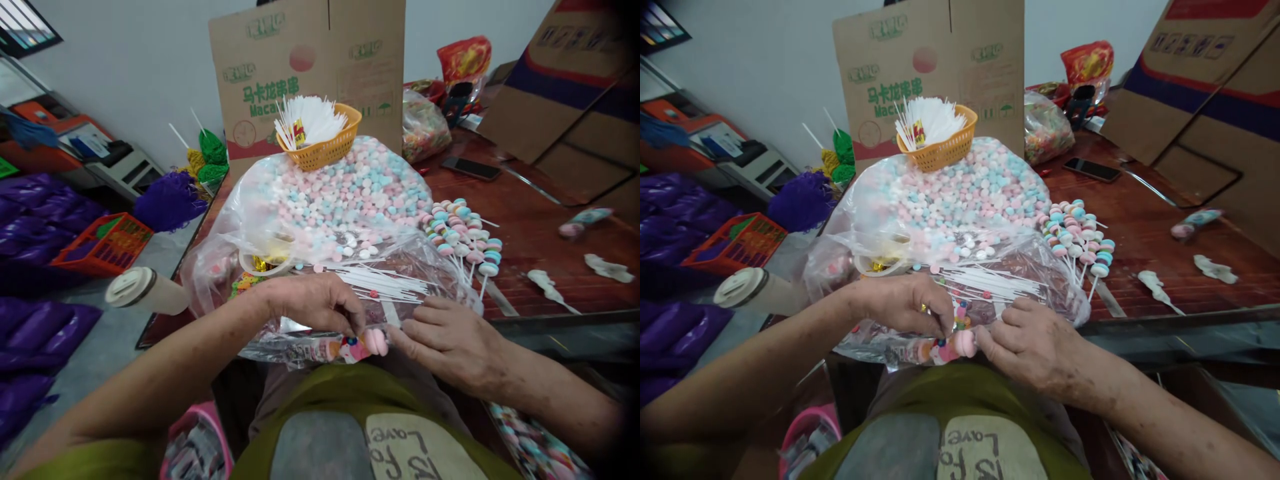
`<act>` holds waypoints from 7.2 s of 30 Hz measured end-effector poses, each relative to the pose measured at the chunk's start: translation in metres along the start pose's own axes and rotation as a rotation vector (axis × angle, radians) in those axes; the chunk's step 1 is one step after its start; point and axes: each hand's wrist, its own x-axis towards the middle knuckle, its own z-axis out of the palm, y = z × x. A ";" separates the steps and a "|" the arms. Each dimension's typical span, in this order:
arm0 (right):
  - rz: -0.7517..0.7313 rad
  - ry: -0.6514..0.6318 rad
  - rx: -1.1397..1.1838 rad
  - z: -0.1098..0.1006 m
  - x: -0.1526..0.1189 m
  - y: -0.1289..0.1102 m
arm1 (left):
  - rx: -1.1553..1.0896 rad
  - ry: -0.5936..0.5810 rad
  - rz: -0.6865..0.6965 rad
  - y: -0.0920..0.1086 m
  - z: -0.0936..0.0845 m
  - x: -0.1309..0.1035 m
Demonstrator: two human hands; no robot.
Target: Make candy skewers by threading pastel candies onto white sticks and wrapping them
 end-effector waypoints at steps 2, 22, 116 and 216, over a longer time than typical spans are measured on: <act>-0.007 -0.020 -0.007 0.000 0.000 0.001 | 0.159 -0.006 0.029 0.007 0.002 0.002; 0.073 0.015 0.260 0.022 -0.012 0.000 | 0.562 0.063 0.184 0.014 0.028 0.029; 0.466 0.158 -0.154 0.016 0.032 -0.031 | 0.685 1.192 -0.264 -0.027 0.083 0.016; 1.199 0.106 1.710 0.066 0.050 -0.036 | 0.944 1.116 -0.132 -0.057 0.087 0.001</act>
